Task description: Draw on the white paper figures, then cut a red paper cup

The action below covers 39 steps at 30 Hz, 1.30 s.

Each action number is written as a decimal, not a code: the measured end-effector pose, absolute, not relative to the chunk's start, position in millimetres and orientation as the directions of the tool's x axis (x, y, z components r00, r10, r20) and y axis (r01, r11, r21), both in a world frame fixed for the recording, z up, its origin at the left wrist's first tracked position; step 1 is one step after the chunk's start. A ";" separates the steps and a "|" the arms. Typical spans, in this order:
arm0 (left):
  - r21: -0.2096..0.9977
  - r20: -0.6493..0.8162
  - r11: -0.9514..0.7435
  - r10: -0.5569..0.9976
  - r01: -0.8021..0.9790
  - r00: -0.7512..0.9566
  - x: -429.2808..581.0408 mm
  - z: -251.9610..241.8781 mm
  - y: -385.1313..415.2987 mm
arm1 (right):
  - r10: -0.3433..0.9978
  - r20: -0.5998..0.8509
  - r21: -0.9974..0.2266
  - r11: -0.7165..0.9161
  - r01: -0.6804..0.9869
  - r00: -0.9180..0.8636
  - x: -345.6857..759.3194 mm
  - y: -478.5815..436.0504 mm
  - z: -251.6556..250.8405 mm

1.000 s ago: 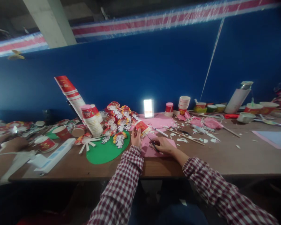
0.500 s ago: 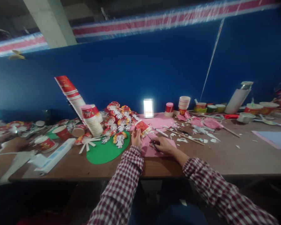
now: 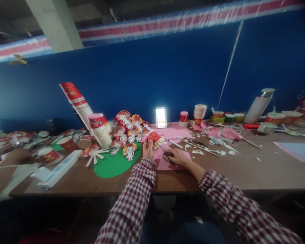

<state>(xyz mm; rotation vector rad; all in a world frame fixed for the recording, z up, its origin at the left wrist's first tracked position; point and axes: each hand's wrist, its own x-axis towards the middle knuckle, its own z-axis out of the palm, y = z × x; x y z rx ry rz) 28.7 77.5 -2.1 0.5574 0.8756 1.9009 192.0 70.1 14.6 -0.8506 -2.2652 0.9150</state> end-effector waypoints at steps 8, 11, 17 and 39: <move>0.784 0.031 -0.297 0.896 -0.545 -0.444 28.1 -1.6 77.2 | 0.702 0.274 -0.738 0.592 0.323 -0.658 192.1 71.4 12.1; 0.794 0.030 -0.292 0.895 -0.534 -0.445 28.7 0.4 75.3 | 0.709 0.280 -0.735 0.592 0.330 -0.648 191.7 71.6 10.9; 0.820 0.033 -0.279 0.895 -0.501 -0.444 31.3 4.7 70.9 | 0.722 0.258 -0.741 0.575 0.348 -0.642 191.3 71.5 9.6; 0.897 0.186 -0.324 0.893 -0.301 -0.409 22.5 -22.4 87.2 | 0.731 0.291 -0.772 0.560 0.301 -0.617 190.3 72.5 9.7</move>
